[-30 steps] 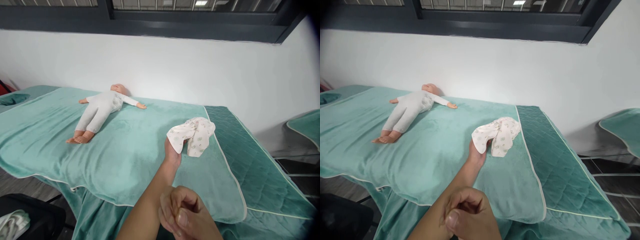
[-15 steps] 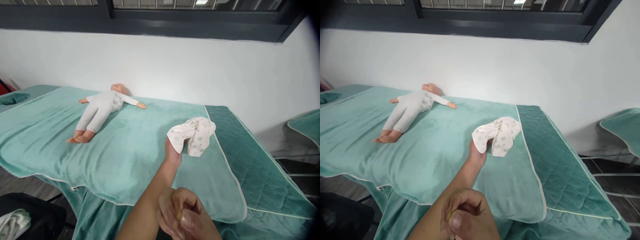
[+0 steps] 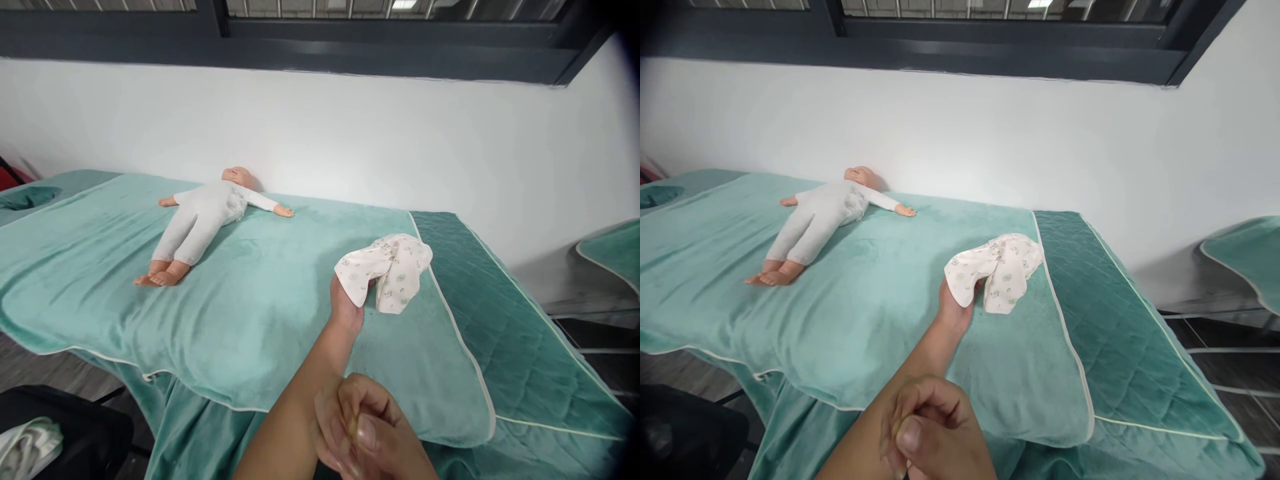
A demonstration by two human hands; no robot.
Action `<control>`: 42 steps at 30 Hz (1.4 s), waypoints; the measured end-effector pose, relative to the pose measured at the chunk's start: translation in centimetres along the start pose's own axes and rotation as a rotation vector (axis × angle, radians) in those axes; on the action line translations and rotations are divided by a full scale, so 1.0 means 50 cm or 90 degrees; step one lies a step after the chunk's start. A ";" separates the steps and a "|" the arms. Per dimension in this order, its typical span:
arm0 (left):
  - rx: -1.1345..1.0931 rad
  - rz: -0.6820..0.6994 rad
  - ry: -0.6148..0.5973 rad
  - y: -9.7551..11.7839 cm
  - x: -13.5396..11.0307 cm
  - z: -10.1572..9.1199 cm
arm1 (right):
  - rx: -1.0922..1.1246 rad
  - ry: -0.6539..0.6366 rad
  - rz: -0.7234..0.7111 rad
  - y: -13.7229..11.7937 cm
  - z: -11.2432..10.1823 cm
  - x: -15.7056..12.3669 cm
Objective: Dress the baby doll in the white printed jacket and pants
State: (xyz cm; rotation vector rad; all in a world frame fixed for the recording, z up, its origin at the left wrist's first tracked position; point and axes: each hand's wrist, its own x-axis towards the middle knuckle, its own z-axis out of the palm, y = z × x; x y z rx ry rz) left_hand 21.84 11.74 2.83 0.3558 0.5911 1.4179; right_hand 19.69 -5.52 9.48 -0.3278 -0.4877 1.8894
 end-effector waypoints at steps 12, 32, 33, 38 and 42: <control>0.010 0.000 -0.005 -0.002 0.001 -0.001 | 0.010 0.048 0.015 0.001 0.006 0.001; 0.009 0.005 -0.030 -0.004 -0.001 -0.003 | 0.010 0.040 -0.004 0.007 0.002 0.003; 0.010 0.005 -0.029 -0.005 -0.001 -0.004 | 0.011 0.040 -0.005 0.008 0.000 0.003; 0.011 0.004 -0.022 -0.004 -0.001 -0.004 | 0.003 -0.038 -0.026 0.017 -0.020 0.010; 0.012 0.001 -0.021 -0.001 -0.003 -0.002 | 0.006 -0.026 -0.041 0.018 -0.024 0.010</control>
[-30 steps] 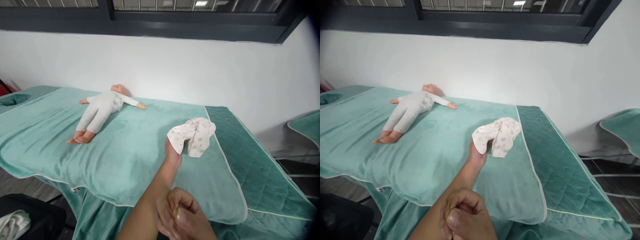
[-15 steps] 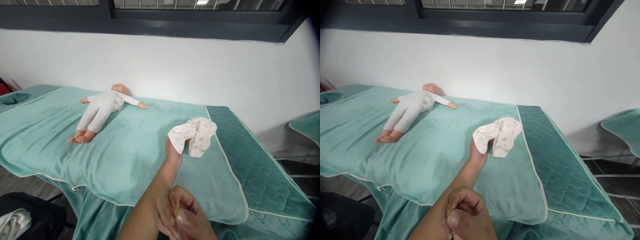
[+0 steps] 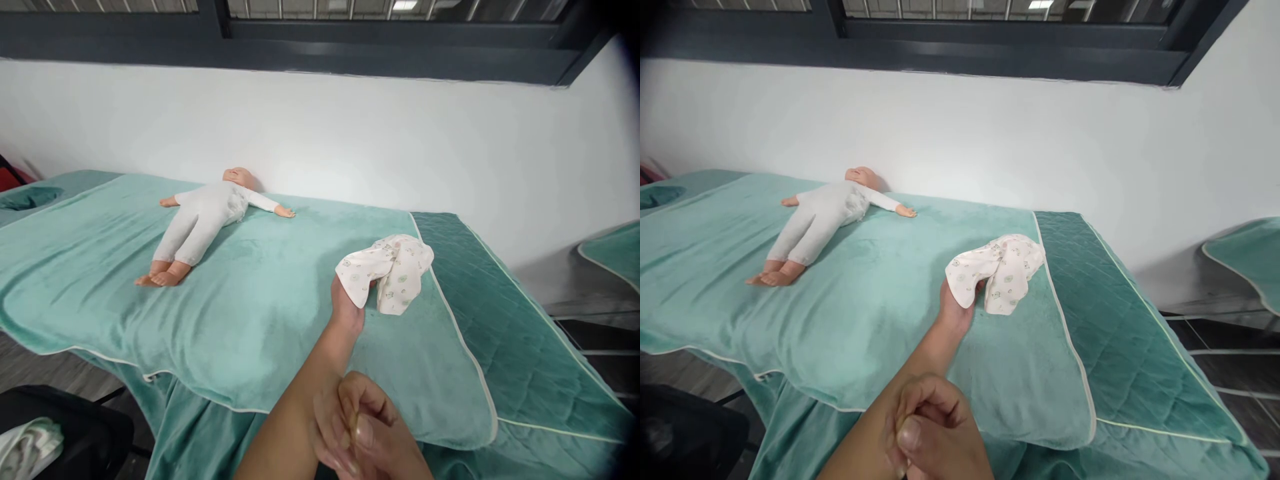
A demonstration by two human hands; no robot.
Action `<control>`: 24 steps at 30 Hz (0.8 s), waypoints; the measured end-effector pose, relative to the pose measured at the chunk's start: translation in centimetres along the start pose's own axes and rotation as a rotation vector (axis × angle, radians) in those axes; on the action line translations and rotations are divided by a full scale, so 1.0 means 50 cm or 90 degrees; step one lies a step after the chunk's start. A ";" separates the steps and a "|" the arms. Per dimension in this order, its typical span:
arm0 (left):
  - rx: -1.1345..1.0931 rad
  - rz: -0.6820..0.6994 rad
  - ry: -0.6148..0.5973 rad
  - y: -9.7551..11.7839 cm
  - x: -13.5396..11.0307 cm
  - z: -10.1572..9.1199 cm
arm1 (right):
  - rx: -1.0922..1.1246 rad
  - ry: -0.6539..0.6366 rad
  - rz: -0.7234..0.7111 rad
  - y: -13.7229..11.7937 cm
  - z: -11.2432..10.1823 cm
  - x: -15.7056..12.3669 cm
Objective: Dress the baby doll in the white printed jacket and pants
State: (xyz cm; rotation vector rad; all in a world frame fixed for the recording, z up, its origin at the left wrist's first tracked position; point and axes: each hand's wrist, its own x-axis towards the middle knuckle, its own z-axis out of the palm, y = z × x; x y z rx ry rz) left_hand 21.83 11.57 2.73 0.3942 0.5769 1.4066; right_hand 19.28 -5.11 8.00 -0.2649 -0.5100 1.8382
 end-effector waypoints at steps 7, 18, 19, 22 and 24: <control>0.000 0.000 0.003 0.002 -0.001 0.000 | -0.003 0.090 0.042 -0.005 0.017 -0.006; 0.011 0.002 -0.042 0.014 -0.007 0.007 | -0.817 0.373 -0.230 -0.108 -0.076 0.018; 0.030 0.009 -0.053 0.021 -0.007 0.007 | -0.965 0.399 -0.310 -0.127 -0.102 0.028; 0.110 0.031 -0.069 0.054 -0.004 0.004 | -1.276 0.391 -0.416 -0.179 -0.180 0.062; 0.170 0.028 -0.069 0.090 -0.004 0.004 | -1.370 0.415 -0.412 -0.209 -0.221 0.084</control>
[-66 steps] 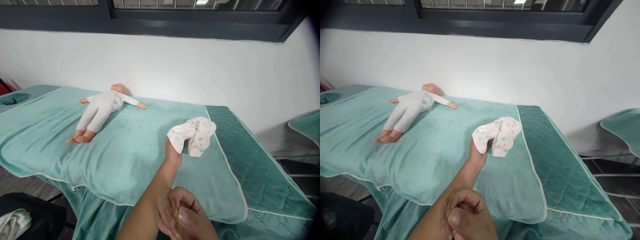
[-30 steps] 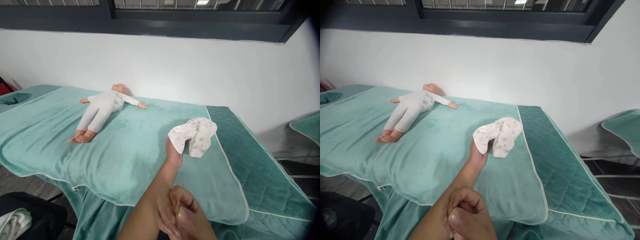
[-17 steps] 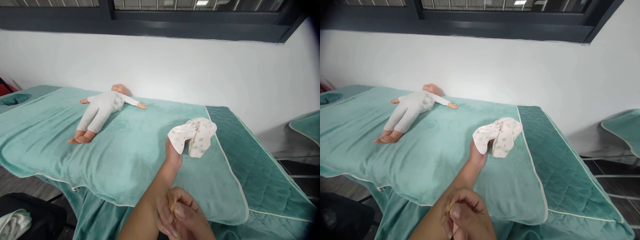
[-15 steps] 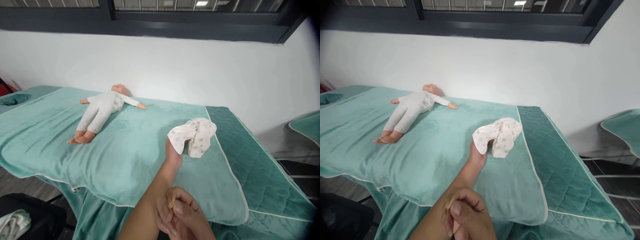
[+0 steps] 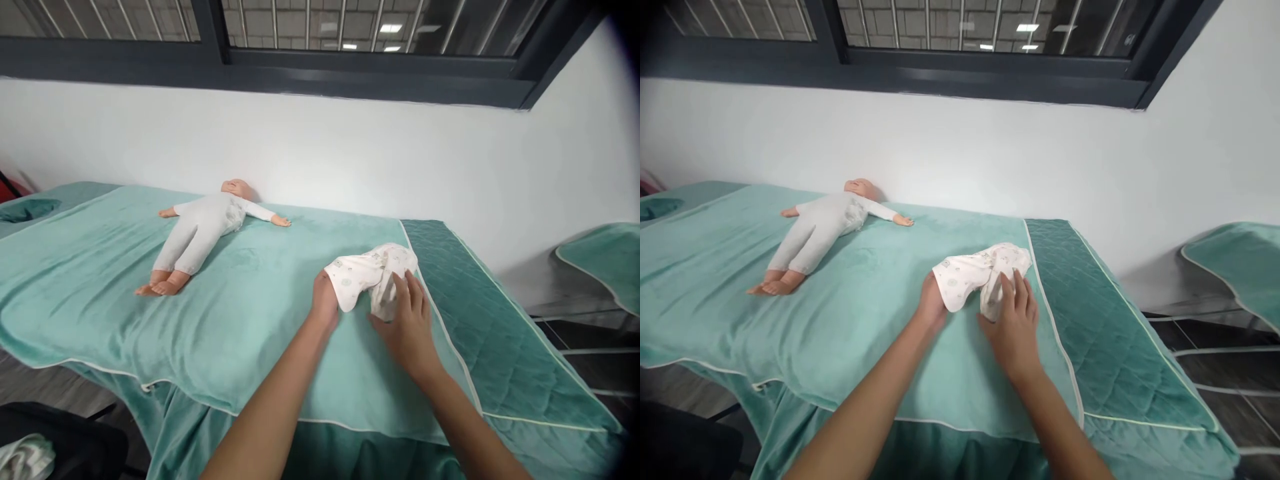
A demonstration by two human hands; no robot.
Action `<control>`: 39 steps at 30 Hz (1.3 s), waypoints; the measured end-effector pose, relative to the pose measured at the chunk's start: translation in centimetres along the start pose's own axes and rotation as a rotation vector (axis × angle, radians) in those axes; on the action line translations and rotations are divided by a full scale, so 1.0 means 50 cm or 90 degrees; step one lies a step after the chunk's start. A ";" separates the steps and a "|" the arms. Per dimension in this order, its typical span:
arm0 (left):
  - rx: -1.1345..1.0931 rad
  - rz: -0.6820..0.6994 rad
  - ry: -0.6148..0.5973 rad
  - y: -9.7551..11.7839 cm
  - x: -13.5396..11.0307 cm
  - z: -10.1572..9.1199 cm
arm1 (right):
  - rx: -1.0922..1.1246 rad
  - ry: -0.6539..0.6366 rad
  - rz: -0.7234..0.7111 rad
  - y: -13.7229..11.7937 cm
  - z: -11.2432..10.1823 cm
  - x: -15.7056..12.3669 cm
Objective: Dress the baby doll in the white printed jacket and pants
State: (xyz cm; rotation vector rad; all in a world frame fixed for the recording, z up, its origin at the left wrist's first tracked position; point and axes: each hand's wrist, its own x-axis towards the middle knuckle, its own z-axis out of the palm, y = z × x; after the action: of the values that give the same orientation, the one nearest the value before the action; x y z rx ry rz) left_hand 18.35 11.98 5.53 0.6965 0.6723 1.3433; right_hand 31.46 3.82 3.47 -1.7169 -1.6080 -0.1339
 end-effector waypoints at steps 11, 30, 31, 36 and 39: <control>0.151 0.138 0.080 0.241 -0.001 -0.073 | 0.396 -0.010 0.282 -0.029 -0.116 0.198; 0.283 0.294 0.450 0.245 -0.051 -0.379 | 0.041 -0.233 -0.278 -0.182 0.108 0.036; 0.406 0.352 0.447 0.242 -0.058 -0.372 | 0.015 -0.205 -0.263 -0.181 0.120 0.039; 0.973 0.535 0.102 0.207 -0.075 -0.306 | -0.055 -0.190 -0.205 -0.180 0.185 0.083; 1.140 0.456 -0.043 0.185 -0.052 -0.285 | 0.013 -0.209 -0.161 -0.170 0.214 0.105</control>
State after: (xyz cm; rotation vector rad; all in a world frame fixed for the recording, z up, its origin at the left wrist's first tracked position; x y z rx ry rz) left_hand 1.28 11.16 3.81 2.5565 1.6341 0.9877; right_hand 20.56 13.55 2.68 -1.5741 -2.0571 0.0440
